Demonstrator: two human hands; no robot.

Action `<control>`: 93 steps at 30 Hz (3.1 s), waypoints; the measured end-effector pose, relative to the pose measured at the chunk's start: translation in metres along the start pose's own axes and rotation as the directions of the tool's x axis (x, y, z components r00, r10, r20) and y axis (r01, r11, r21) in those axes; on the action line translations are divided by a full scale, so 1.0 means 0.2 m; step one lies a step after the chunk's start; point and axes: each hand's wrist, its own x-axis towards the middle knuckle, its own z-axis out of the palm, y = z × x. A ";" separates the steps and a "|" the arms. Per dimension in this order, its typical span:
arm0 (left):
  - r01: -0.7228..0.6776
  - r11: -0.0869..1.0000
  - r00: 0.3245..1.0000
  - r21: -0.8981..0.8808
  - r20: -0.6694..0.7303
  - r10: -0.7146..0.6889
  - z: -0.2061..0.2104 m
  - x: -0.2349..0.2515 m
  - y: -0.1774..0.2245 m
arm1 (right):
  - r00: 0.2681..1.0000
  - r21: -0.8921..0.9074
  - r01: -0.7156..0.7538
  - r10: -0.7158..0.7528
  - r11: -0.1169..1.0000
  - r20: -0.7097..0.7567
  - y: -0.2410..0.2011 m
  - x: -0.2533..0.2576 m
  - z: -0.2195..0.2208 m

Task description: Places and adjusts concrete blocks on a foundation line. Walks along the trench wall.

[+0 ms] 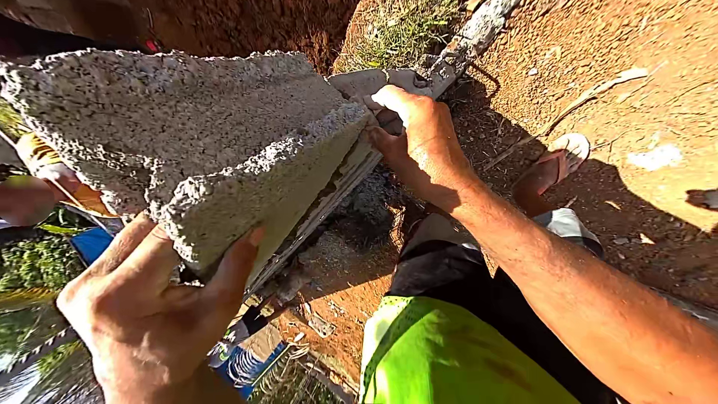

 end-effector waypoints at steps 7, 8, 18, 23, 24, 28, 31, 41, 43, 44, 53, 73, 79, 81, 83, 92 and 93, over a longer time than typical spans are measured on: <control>-0.004 1.000 1.000 -0.014 0.009 0.004 0.00 0.01 -0.01 | 0.997 -0.071 -0.023 0.028 0.997 0.069 -0.02 0.03 -0.03; 0.000 1.000 1.000 -0.015 0.005 0.000 0.01 0.01 -0.01 | 0.995 -0.080 -0.028 0.036 0.996 0.091 -0.02 0.04 -0.04; 0.007 0.998 0.999 0.066 -0.042 -0.004 0.00 0.07 0.14 | 0.912 -0.182 -0.053 0.122 0.982 0.393 -0.05 0.22 -0.22; -0.005 1.000 0.999 0.028 -0.054 0.006 0.01 0.06 0.14 | 0.922 -0.199 -0.020 0.095 0.980 0.376 -0.07 0.20 -0.23; -0.015 1.000 0.998 0.022 -0.055 0.016 0.01 0.06 0.14 | 0.923 -0.207 -0.014 0.093 0.978 0.373 -0.09 0.20 -0.23; -0.049 0.999 0.997 0.022 -0.057 0.051 0.02 0.06 0.13 | 0.936 -0.254 0.016 0.075 0.967 0.343 -0.10 0.18 -0.21; -0.065 0.997 0.995 0.037 -0.073 0.067 0.02 0.05 0.13 | 0.949 -0.223 0.003 0.068 0.975 0.308 -0.08 0.15 -0.19; -0.109 0.994 0.992 0.023 -0.068 0.110 0.03 0.02 0.10 | 0.956 -0.133 -0.039 0.076 0.990 0.283 -0.07 0.09 -0.20; -0.108 0.994 0.992 0.020 -0.064 0.109 0.02 0.02 0.10 | 0.954 -0.141 -0.078 0.115 0.987 0.278 -0.07 0.10 -0.18; -0.106 0.994 0.993 0.022 -0.057 0.107 0.02 0.02 0.09 | 0.955 -0.140 -0.096 0.131 0.985 0.268 -0.06 0.11 -0.17; -0.090 0.996 0.995 0.017 -0.033 0.091 0.01 0.03 0.09 | 0.948 -0.135 -0.117 0.152 0.984 0.280 -0.06 0.16 -0.15; 0.002 0.992 0.998 -0.129 0.065 0.007 -0.02 0.06 0.14 | 0.846 -0.337 -0.196 0.333 0.921 0.416 -0.21 0.28 -0.24; 0.037 0.973 0.993 -0.230 0.117 -0.010 -0.06 0.05 0.15 | 0.859 -0.330 -0.180 0.312 0.926 0.406 -0.29 0.27 -0.27; 0.038 0.964 0.992 -0.263 0.123 -0.006 -0.07 0.04 0.15 | 0.856 -0.342 -0.161 0.303 0.926 0.418 -0.31 0.26 -0.27; 0.040 0.954 0.991 -0.299 0.131 0.000 -0.09 0.04 0.14 | 0.855 -0.361 -0.153 0.307 0.920 0.418 -0.33 0.26 -0.27; 0.013 0.925 0.993 -0.379 0.116 0.034 -0.11 0.05 0.11 | 0.829 -0.568 -0.200 0.447 0.798 0.337 -0.50 0.28 -0.19; 0.008 0.927 0.993 -0.376 0.111 0.036 -0.11 0.05 0.11 | 0.827 -0.568 -0.202 0.450 0.798 0.338 -0.50 0.29 -0.19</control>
